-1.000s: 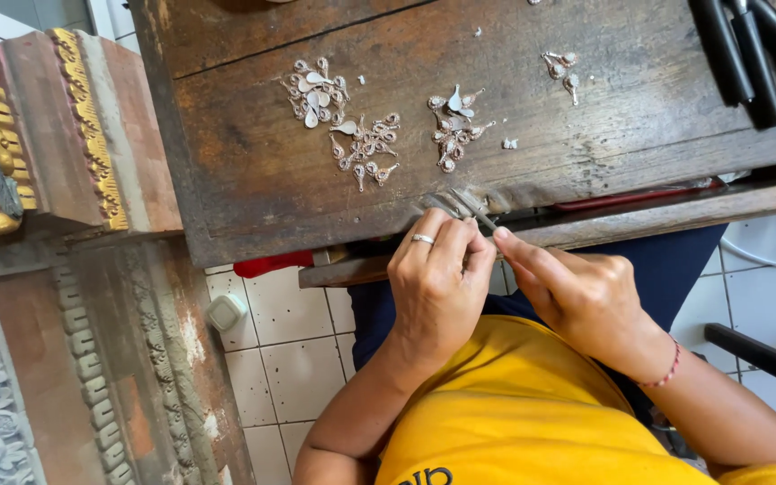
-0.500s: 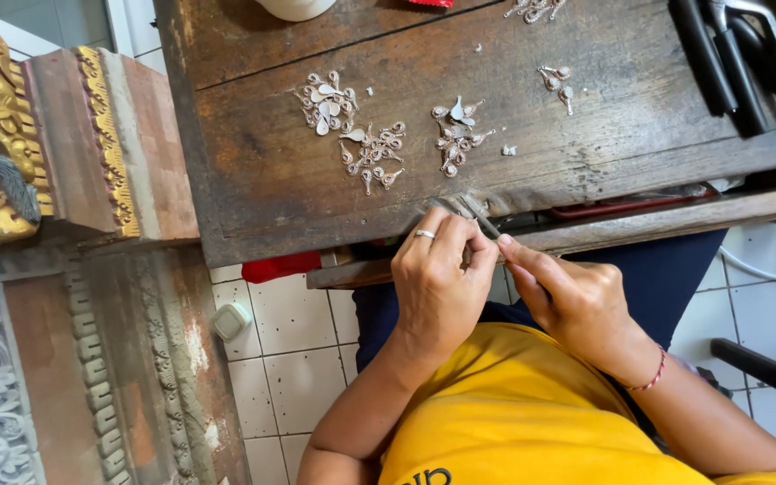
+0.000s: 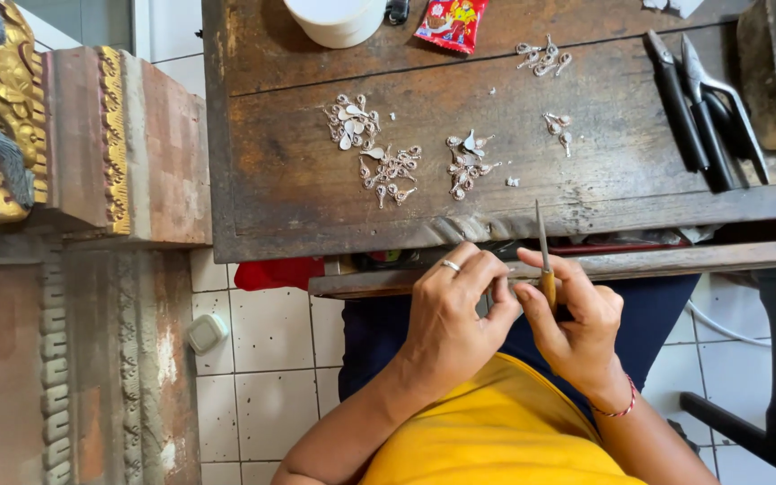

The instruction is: Refining small silver jewelry components using a fine metal tool at a workbench

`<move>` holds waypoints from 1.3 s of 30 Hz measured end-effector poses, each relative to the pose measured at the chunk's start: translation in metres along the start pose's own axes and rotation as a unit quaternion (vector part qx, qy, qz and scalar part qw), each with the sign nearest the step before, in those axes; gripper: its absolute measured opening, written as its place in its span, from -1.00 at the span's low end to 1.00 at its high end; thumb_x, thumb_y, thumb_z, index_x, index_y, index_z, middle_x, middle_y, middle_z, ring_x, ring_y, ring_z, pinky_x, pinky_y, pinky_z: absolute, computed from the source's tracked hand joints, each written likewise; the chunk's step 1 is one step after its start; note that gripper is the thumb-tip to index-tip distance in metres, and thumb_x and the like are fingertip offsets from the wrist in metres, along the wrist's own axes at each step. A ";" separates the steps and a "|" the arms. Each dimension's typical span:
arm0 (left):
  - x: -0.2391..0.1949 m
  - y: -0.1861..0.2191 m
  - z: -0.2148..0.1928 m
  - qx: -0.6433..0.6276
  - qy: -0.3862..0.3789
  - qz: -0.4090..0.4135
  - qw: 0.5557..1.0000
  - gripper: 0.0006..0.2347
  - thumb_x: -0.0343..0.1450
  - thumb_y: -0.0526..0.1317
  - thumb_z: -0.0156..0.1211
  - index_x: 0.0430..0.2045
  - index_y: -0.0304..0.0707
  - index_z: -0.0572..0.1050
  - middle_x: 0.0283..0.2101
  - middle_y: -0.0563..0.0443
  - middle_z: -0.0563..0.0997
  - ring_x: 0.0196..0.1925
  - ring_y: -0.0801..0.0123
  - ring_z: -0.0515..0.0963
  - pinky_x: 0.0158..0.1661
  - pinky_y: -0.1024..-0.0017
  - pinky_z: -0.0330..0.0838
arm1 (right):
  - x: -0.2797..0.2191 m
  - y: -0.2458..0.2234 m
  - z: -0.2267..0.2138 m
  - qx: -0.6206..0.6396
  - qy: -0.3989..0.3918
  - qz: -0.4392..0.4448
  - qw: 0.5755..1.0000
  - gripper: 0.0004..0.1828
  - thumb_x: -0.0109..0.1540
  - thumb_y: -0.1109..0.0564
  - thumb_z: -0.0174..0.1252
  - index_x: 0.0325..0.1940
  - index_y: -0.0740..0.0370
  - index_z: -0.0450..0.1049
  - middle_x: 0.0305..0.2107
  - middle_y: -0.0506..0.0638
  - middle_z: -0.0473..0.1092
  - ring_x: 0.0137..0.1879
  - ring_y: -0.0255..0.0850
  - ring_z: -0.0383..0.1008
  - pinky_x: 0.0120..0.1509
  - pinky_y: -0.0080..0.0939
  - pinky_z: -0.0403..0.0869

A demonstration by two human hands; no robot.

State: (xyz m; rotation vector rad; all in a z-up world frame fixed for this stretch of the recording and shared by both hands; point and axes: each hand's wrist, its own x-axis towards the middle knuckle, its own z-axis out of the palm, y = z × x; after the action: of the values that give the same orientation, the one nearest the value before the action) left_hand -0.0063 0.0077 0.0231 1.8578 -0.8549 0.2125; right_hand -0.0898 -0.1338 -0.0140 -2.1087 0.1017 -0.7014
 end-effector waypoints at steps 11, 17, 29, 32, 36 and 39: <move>0.011 0.020 -0.007 -0.051 -0.020 -0.015 0.998 -0.91 0.34 -0.47 0.10 -0.43 -0.27 0.43 -0.42 -0.03 0.46 -0.45 0.26 0.45 -0.35 0.33 0.38 | -0.001 -0.006 -0.005 -0.049 -0.016 0.078 0.996 -0.90 0.32 0.12 0.18 -0.11 0.14 0.54 -0.59 -0.22 0.40 -0.64 -0.44 0.08 -0.47 -0.38 0.16; 0.012 0.023 -0.007 -0.079 -0.019 -0.042 0.996 -0.95 0.37 -0.40 0.12 -0.38 -0.28 0.49 -0.38 -0.02 0.53 -0.44 0.33 0.51 -0.34 0.43 0.47 | 0.001 -0.007 -0.008 -0.007 -0.011 0.084 0.996 -0.92 0.30 0.15 0.17 -0.21 0.20 0.50 -0.52 -0.19 0.48 -0.58 -0.42 0.18 -0.42 -0.38 0.27; 0.001 -0.002 -0.014 0.050 -0.115 -0.015 0.992 -0.94 0.47 -0.37 0.05 -0.41 -0.29 0.42 -0.42 -0.11 0.49 -0.41 0.03 0.50 -0.33 0.14 0.35 | 0.018 0.002 -0.015 -0.185 -0.139 -0.086 0.969 -0.89 0.33 0.10 0.15 -0.10 0.13 0.43 -0.54 -0.13 0.45 -0.65 -0.16 0.41 -0.57 -0.12 0.26; 0.000 -0.008 -0.012 0.086 -0.060 -0.025 0.994 -0.94 0.46 -0.36 0.07 -0.43 -0.29 0.43 -0.45 -0.10 0.50 -0.45 0.03 0.52 -0.37 0.16 0.37 | 0.015 -0.005 -0.016 -0.143 -0.118 -0.045 0.982 -0.52 0.29 0.04 0.23 0.26 0.22 0.34 -0.55 -0.19 0.40 -0.64 -0.31 0.30 -0.51 -0.25 0.32; -0.012 -0.029 -0.001 0.153 0.023 -0.017 0.988 -0.93 0.43 -0.31 0.13 -0.47 -0.20 0.47 -0.62 0.03 0.40 -0.57 0.13 0.54 -0.50 0.32 0.47 | 0.003 -0.003 -0.016 -0.042 -0.068 -0.035 0.996 -0.54 0.26 0.21 0.16 0.26 0.34 0.41 -0.82 -0.13 0.22 -0.81 -0.17 0.21 -0.58 -0.38 0.33; -0.015 -0.027 0.002 0.155 0.039 -0.019 0.987 -0.93 0.42 -0.33 0.14 -0.49 -0.22 0.46 -0.62 0.02 0.38 -0.57 0.12 0.55 -0.49 0.34 0.47 | -0.003 -0.013 -0.012 -0.037 -0.102 -0.014 0.994 -0.61 0.24 0.24 0.18 0.17 0.26 0.51 -0.86 -0.13 0.22 -0.79 -0.12 0.34 -0.61 -0.27 0.38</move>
State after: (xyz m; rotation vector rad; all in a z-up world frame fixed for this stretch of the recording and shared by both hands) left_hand 0.0002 0.0185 -0.0053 2.1383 -0.7631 0.4110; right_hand -0.1006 -0.1340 0.0000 -2.2434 -0.0157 -0.5021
